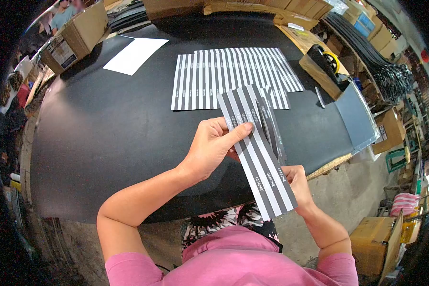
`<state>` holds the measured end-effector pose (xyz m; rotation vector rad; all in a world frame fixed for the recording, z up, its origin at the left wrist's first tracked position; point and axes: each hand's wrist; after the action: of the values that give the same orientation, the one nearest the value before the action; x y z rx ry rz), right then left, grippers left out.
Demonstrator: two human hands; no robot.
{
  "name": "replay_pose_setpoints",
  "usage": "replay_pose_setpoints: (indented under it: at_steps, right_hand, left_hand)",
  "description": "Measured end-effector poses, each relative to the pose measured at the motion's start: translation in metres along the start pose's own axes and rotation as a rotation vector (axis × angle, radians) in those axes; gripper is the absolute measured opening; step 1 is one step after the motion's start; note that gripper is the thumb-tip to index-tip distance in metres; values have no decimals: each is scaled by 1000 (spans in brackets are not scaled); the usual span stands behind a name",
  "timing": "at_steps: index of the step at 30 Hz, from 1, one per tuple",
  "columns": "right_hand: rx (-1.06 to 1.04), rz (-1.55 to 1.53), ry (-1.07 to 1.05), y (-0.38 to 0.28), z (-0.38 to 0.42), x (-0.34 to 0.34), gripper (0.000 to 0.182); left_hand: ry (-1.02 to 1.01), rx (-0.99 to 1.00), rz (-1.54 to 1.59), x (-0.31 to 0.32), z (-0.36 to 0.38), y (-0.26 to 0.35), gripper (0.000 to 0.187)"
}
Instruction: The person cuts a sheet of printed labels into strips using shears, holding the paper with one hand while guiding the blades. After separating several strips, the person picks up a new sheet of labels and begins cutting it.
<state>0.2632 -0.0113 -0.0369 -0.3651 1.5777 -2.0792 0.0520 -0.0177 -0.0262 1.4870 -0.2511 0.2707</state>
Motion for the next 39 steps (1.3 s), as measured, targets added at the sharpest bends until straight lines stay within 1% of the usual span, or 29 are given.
replay_pose_setpoints:
  at_steps: [6,12,36,39]
  right_hand:
    - [-18,23,-19,4,-3,-2,19]
    - [-9,-38,-34,2,-1,-1,19]
    - [26,-65,-26,5,1,-1,20]
    - [22,-23,-25,9,-1,-4,20]
  left_hand:
    - [-2,30,14,-1,-2,-3,20]
    - [-10,29,-17,-2,-1,-1,23]
    - [6,-39,30,-2,-4,-9,23]
    - [10,-46,50,-2,-4,-10,23]
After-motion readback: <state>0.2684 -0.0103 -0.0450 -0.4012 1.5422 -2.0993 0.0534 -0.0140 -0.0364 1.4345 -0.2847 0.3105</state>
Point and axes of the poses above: each hand's wrist, its own z-axis away from the middle knuckle, its own x-axis out of the palm, y = z × x, and after that the axes turned 1 degree about -y, right-handed
